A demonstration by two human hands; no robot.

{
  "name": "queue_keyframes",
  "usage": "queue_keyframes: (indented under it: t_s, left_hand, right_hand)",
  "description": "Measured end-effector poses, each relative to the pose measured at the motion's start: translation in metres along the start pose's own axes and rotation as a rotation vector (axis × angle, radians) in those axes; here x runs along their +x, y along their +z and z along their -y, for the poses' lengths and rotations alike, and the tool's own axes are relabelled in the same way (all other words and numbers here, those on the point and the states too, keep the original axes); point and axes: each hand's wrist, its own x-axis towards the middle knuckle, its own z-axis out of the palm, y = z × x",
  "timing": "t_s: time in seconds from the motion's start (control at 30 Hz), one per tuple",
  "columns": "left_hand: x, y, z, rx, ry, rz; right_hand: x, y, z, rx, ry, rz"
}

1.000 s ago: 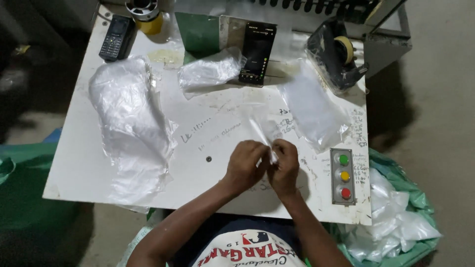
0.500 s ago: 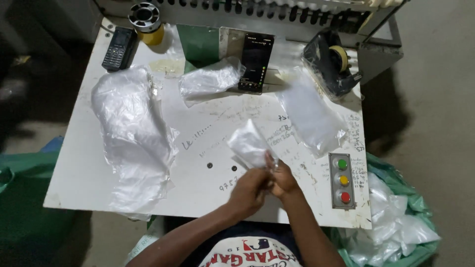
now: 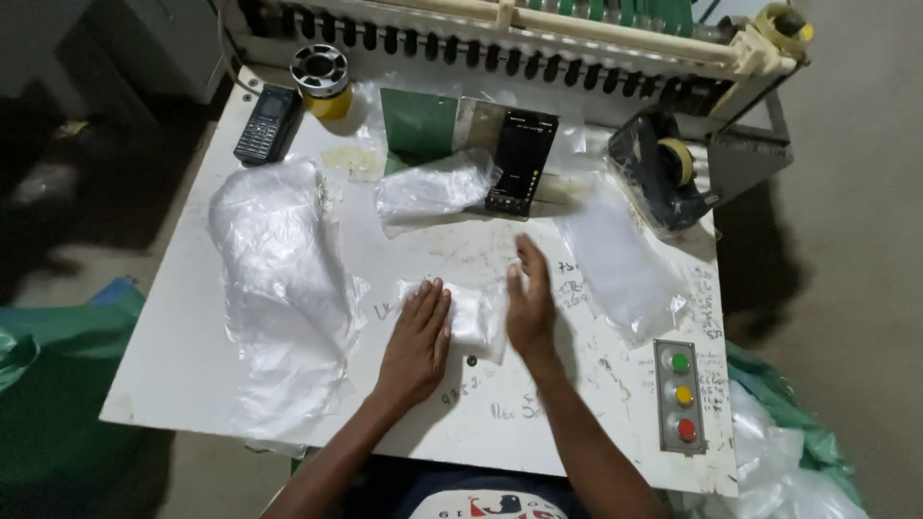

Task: Folding and stacking small plastic bags on a factory workstation near a packaging machine.

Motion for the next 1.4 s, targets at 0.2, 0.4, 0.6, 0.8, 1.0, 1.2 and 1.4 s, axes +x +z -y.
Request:
queue_keyframes:
  t_s: [0.2,0.4,0.6,0.8,1.0,1.2,1.4]
  left_hand:
    - [0.014,0.007,0.018,0.352,-0.013,0.158]
    - [0.02,0.021,0.022,0.299,-0.192,0.111]
    - [0.03,0.011,0.024,0.086,-0.241,-0.36]
    - [0.029,0.005,-0.025,-0.068,-0.047,-0.578]
    - [0.028,0.026,-0.081,-0.495,-0.106,-0.422]
    - [0.045,0.047,-0.091,-1.013,-0.544,-0.064]
    - [0.067,0.045,-0.11,-1.315,-0.699,0.228]
  right_hand:
    - [-0.026,0.088,-0.017,-0.143,-0.218,0.672]
    - [0.009,-0.001,-0.068,-0.176,-0.14,0.588]
    - [0.089,-0.174,-0.152,-0.837,0.072,-0.031]
    - [0.112,-0.172,-0.119,-1.012,0.528,0.138]
    - [0.099,-0.167,-0.093,-0.87,0.512,0.162]
    - [0.056,-0.161,-0.061,-0.73,0.527,0.176]
    - [0.01,-0.133,0.039,-0.282,0.818,0.153]
